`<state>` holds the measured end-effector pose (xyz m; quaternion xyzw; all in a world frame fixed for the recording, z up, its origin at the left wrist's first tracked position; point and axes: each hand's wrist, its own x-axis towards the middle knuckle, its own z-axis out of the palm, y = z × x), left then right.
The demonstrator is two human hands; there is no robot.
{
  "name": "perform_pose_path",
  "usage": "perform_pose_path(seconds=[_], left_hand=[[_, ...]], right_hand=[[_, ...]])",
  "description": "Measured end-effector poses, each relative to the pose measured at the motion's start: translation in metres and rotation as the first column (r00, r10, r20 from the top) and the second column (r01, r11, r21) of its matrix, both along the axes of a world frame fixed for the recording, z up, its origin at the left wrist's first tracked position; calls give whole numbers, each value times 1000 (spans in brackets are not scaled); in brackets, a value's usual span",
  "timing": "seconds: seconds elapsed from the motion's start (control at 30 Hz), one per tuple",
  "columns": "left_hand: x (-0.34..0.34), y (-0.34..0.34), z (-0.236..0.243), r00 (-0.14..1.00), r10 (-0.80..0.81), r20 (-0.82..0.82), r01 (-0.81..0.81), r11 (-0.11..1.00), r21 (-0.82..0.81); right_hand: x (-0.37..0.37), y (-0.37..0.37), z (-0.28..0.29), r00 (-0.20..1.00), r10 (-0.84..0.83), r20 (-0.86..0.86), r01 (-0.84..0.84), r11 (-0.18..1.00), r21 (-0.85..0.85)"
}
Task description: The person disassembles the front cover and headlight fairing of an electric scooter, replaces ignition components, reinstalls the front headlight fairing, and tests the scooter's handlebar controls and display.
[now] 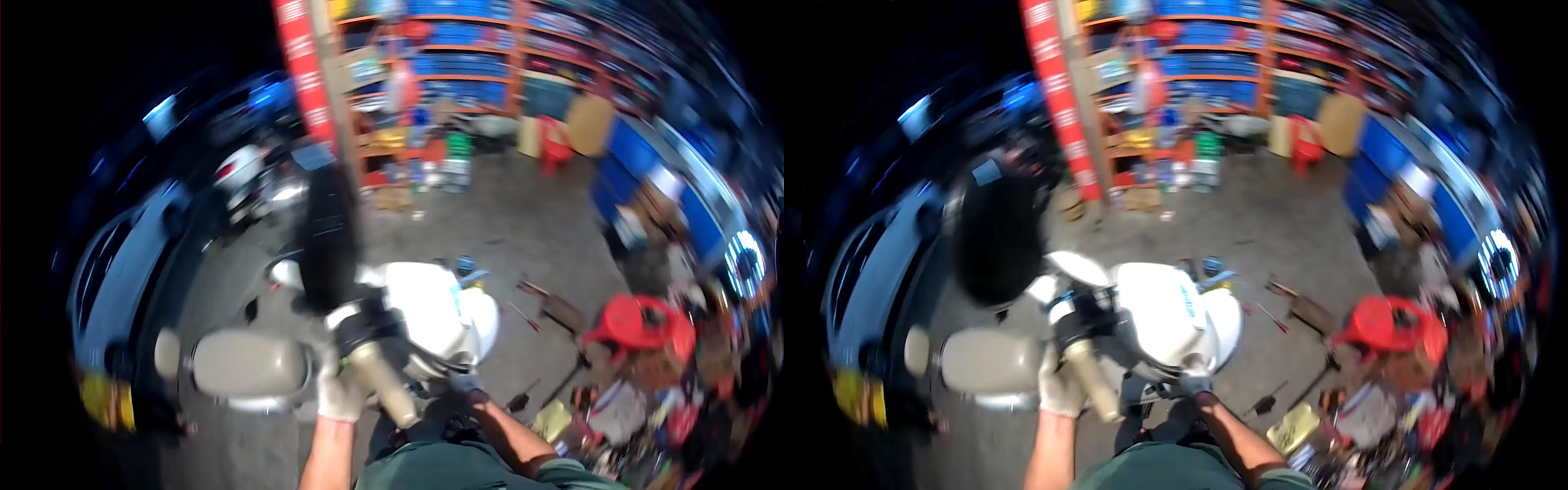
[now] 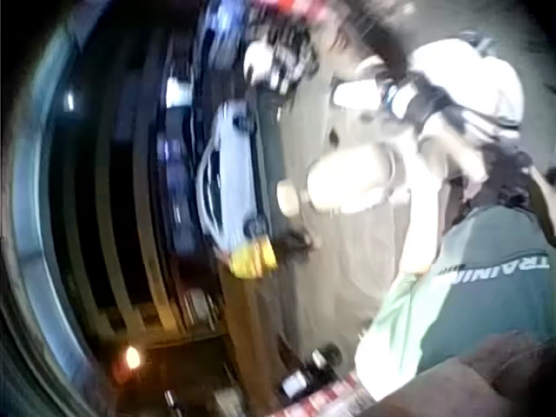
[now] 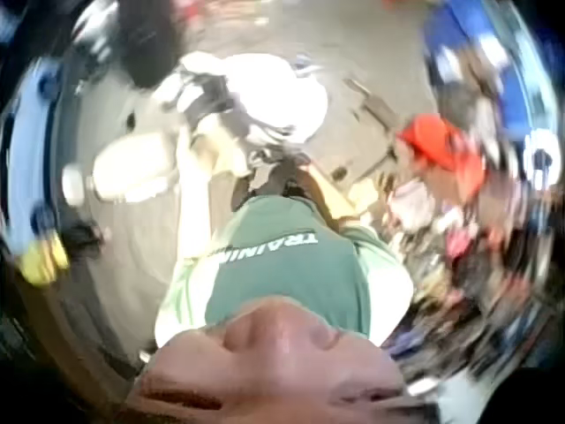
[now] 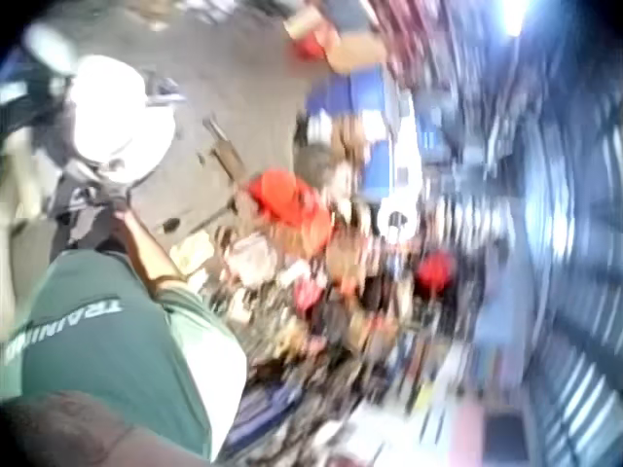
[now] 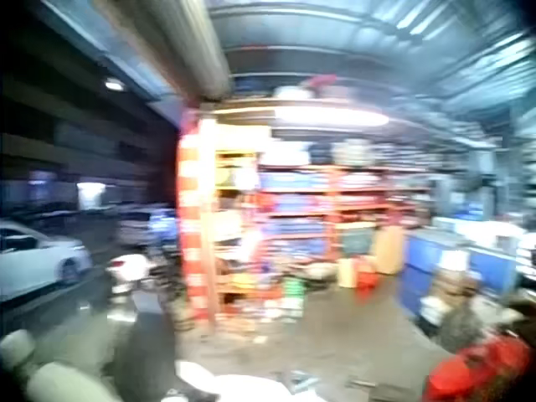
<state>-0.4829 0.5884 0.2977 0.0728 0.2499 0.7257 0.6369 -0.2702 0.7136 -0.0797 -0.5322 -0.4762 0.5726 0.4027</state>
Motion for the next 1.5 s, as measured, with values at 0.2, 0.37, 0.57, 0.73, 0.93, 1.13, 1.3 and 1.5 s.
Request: perform_pose_path(seconds=[0.2, 0.37, 0.57, 0.73, 0.93, 1.13, 1.3, 1.5], left_hand=[[25, 0, 13, 969, 159, -190, -177, 981, -79], [37, 2, 19, 949, 154, -274, -203, 966, -158], [86, -4, 56, 142, 140, -980, -444, 894, 63], [100, 2, 69, 204, 147, -968, -328, 942, 74], [102, 9, 62, 325, 162, -932, -421, 907, 11], [94, 8, 56, 320, 159, -934, -423, 906, 10], [92, 7, 55, 319, 147, -936, -455, 890, -15], [102, 2, 64, 212, 188, -959, -409, 908, 88]], right_hand=[[-1, -32, 119, 888, -123, 444, 14, 971, 240], [10, -37, 128, 885, -145, 443, 52, 975, 215], [-3, -38, 136, 923, -85, 375, 61, 995, 75], [0, -35, 137, 904, -121, 410, 98, 992, 75], [4, -31, 127, 908, -108, 404, 84, 993, 77], [0, -33, 124, 909, -85, 408, 59, 995, 78], [2, -31, 129, 931, -63, 360, 52, 998, 42], [3, -32, 132, 929, -32, 368, 16, 999, 47]])
